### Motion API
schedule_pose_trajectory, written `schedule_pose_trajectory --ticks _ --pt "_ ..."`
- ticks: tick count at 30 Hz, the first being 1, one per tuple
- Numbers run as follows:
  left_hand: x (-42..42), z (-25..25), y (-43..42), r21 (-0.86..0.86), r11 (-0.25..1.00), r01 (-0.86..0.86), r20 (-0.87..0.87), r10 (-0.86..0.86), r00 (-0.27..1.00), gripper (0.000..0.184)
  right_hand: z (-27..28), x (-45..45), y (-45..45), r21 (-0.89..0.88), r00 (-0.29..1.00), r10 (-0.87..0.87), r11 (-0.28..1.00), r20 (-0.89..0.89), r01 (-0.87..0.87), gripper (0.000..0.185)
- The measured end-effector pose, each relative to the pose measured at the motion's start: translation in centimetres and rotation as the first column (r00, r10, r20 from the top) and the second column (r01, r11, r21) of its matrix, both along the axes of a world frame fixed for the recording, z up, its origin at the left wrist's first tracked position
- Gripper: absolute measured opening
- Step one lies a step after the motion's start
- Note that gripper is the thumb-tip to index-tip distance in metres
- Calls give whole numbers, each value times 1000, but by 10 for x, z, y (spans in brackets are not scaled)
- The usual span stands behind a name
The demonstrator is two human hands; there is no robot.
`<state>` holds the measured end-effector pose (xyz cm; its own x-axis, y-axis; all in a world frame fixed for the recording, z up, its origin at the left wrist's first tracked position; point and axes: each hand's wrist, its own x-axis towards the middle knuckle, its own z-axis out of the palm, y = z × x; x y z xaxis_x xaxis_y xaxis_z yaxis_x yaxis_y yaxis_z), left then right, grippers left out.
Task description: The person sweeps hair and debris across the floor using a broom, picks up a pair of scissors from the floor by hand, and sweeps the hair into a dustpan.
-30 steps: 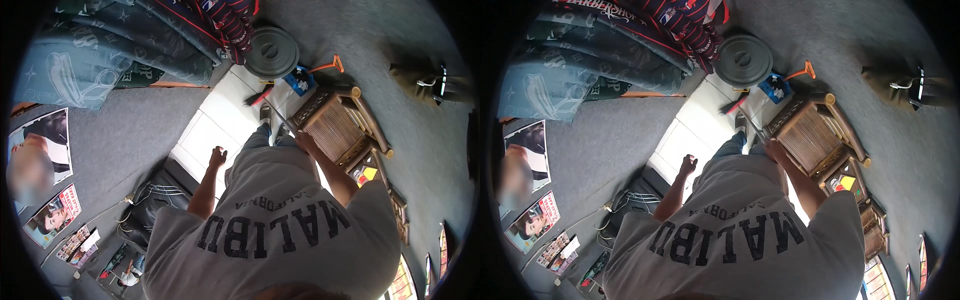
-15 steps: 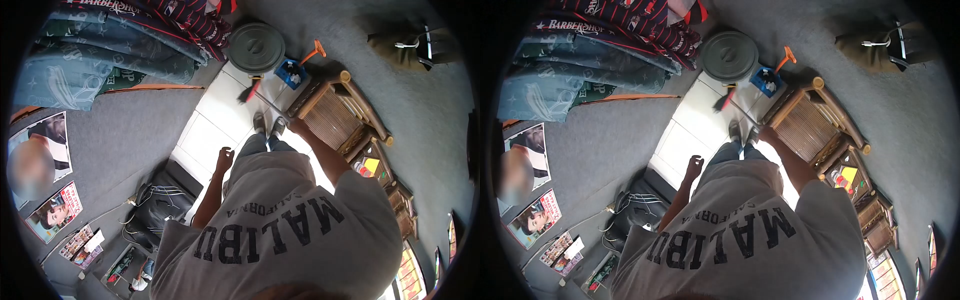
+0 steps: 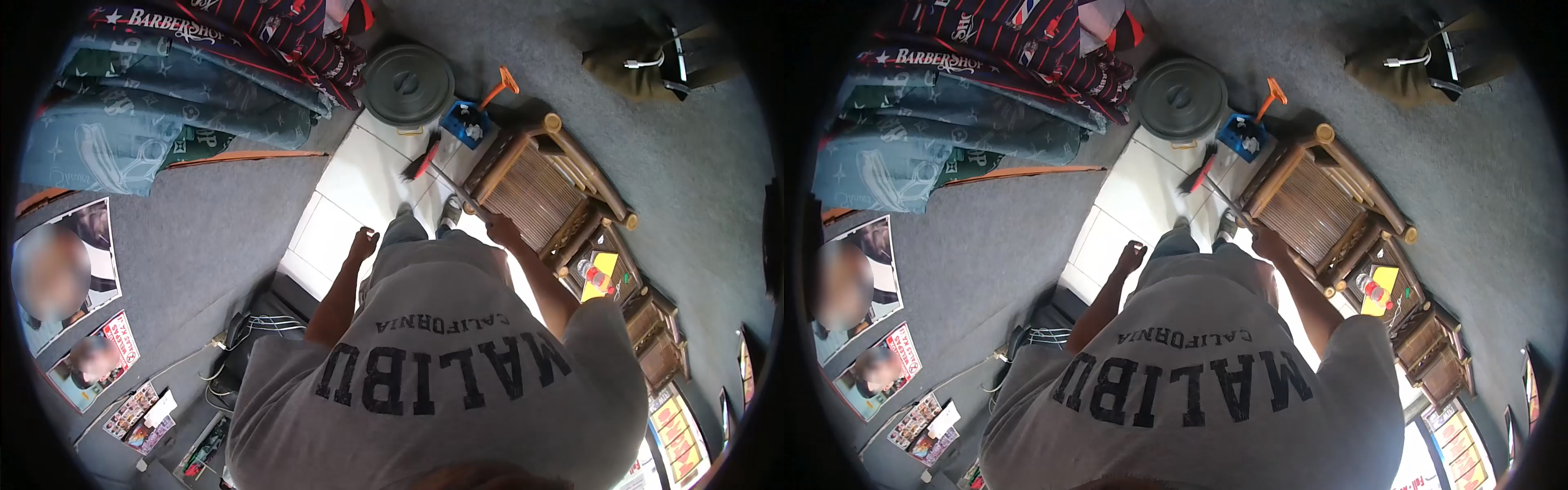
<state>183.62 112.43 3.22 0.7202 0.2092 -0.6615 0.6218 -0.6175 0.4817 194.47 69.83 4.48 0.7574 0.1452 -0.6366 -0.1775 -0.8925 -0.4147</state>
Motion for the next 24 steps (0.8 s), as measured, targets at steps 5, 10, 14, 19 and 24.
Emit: schedule_pose_trajectory --ticks 5,10,14,19,24 --pt "94 -30 9 -41 998 50 153 -44 987 36 39 -9 30 104 996 -93 990 -8 93 34" --pt "173 -112 16 -69 934 350 171 -334 927 32 120 12 68 30 924 -328 940 -197 340 39" --pt "247 -119 4 -34 906 422 12 -422 906 38 98 -2 90 31 958 -263 963 -116 268 38" --pt "309 -165 -16 -207 939 275 45 -271 961 34 102 -8 120 -35 906 -403 915 -132 402 35" --pt "346 -205 -42 -380 802 -460 -518 228 824 39 68 -4 135 -82 843 -447 892 -298 444 48"
